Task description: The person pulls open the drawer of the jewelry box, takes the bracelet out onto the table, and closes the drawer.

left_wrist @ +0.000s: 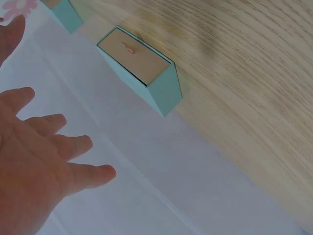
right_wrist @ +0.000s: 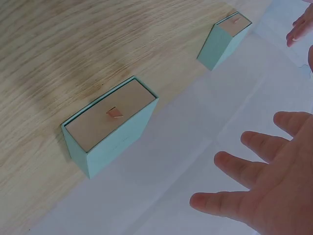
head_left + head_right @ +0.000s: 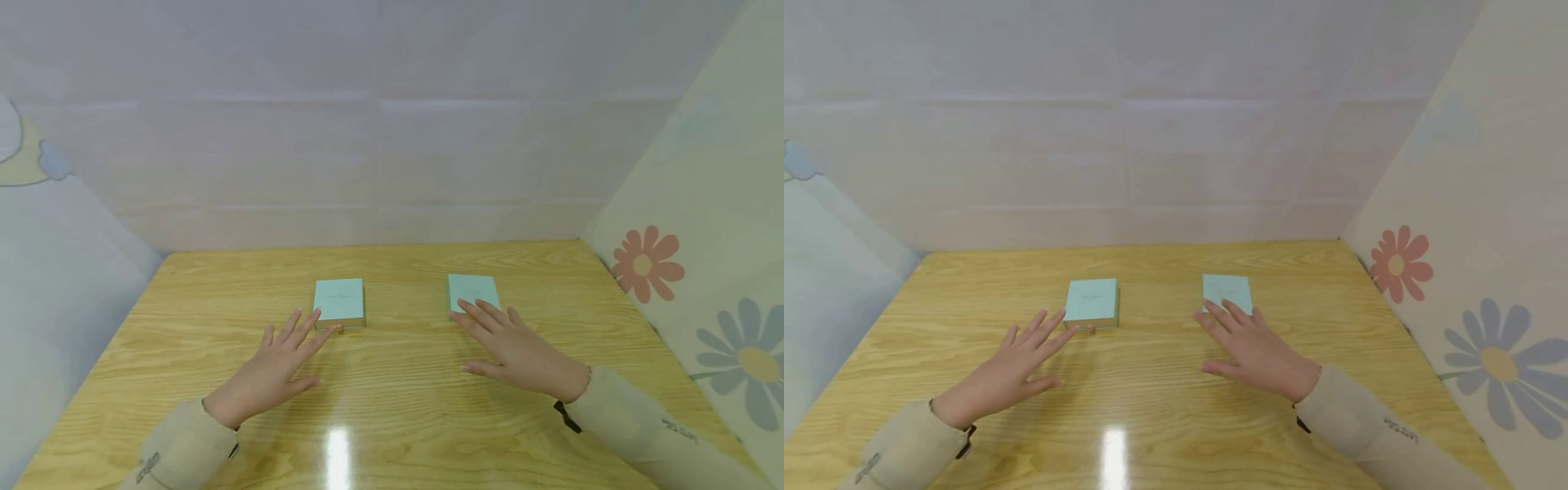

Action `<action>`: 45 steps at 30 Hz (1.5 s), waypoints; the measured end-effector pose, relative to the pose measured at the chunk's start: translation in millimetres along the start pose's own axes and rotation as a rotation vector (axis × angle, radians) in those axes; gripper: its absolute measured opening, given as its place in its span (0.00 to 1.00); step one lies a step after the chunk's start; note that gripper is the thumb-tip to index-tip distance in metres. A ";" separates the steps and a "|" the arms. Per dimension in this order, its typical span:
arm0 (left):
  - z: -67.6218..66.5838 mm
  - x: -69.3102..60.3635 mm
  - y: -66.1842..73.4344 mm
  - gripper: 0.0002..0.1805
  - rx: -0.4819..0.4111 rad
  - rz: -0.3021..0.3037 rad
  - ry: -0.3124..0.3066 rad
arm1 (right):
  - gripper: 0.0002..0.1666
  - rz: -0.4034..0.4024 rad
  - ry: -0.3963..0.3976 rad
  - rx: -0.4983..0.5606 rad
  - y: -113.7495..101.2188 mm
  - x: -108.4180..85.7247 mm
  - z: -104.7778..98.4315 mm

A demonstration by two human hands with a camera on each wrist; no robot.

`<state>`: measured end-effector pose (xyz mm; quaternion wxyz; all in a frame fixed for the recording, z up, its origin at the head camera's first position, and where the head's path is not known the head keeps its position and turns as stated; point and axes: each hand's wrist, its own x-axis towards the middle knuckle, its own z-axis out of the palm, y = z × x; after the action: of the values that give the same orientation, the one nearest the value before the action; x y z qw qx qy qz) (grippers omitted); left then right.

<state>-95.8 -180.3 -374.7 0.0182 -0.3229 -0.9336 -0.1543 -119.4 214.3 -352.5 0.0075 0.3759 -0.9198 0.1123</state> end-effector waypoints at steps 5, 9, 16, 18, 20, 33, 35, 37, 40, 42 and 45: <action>-2.9 0.5 0.5 0.46 -0.007 0.011 0.015 | 0.43 0.003 0.012 0.016 -2.7 2.4 0.0; -2.0 -0.3 0.5 0.44 -0.030 0.014 0.041 | 0.42 0.012 0.031 0.032 -3.5 4.7 1.9; 4.3 2.5 -2.0 0.41 -0.126 -0.072 0.025 | 0.41 0.035 0.081 0.103 -2.9 6.2 13.4; 4.8 3.7 -2.9 0.41 -0.142 -0.093 0.033 | 0.40 0.036 0.093 0.133 -3.2 6.3 16.4; 5.4 4.5 -3.3 0.41 -0.154 -0.116 0.047 | 0.39 0.038 0.099 0.161 -3.9 6.7 18.2; 21.3 2.7 5.8 0.40 -0.307 -0.286 0.050 | 0.35 0.189 0.084 0.415 -10.9 18.2 22.4; 23.8 2.9 5.9 0.40 -0.320 -0.302 0.050 | 0.35 0.211 0.080 0.441 -12.0 19.9 24.3; 25.4 3.4 6.2 0.40 -0.337 -0.316 0.046 | 0.35 0.232 0.076 0.471 -13.0 22.0 25.7; 26.6 3.8 6.9 0.40 -0.358 -0.338 0.034 | 0.35 0.264 0.073 0.526 -14.8 24.3 26.8; 26.4 3.8 7.4 0.40 -0.373 -0.347 0.031 | 0.35 0.285 0.072 0.572 -15.7 26.2 27.3; 26.5 3.6 7.6 0.40 -0.400 -0.356 0.024 | 0.34 0.304 0.077 0.621 -16.3 28.4 29.0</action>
<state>-92.2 -164.6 -397.3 -0.0624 -0.1490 -0.9264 -0.3403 -126.4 177.3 -374.8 -0.0895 0.2146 -0.8863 0.4005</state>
